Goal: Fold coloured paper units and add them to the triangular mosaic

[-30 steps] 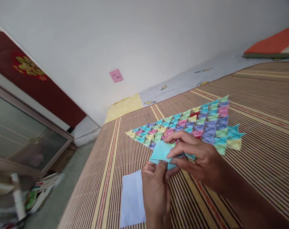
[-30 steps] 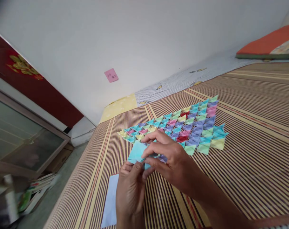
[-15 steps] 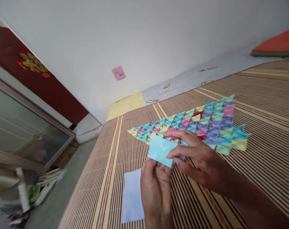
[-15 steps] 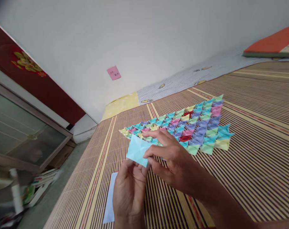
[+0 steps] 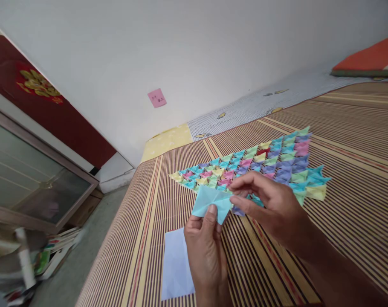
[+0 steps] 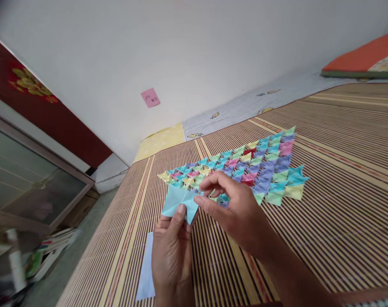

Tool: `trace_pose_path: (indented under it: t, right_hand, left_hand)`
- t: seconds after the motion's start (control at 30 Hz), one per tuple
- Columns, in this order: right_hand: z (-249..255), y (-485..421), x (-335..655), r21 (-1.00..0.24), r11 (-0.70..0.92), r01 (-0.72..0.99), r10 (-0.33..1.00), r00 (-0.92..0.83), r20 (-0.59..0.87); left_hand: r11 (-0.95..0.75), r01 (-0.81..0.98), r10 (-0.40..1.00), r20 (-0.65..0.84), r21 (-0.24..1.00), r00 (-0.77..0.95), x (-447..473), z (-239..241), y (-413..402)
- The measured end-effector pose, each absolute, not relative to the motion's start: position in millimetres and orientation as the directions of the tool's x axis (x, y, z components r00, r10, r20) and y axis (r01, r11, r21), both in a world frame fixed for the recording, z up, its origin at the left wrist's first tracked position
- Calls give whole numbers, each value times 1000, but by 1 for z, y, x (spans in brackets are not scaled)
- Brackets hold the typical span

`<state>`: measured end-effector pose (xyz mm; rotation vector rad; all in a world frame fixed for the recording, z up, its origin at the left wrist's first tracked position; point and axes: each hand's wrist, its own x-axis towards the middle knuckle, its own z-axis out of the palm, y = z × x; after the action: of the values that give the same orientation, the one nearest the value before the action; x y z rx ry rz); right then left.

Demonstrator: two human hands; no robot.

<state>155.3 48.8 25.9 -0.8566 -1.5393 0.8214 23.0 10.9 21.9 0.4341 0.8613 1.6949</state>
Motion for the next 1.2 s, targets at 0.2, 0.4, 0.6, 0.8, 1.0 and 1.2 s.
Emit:
trace_pose_path:
  t: [0.2,0.4,0.6,0.8,1.0,1.2]
  right_hand:
    - [27,49,152,-948,317,26,915,-270,299]
    - [27,50,152,-966,247,-68,911,-322,256]
    - [25,53,152,-955,291,-52,904,-312,292]
    - [22,52,149,-971,225,-83,919,-312,240]
    - [22,50,143,-975,165,-151,935,-289,203]
    - [18,57,143,-976,40,-216,956,-276,101]
  left_hand:
    - [-99,-624,949,-116,775,-294,26,24,9]
    - [-89,-618,961,-95,781,-258,25,22,12]
    - [-95,-659,964,-96,746,-248,25,19,13]
    - [-78,-676,960,-127,733,-248,25,18,14]
    - [-34,-674,961,-161,738,-226,24,19,12]
    - [-32,-726,946,-214,687,-245,22,21,15]
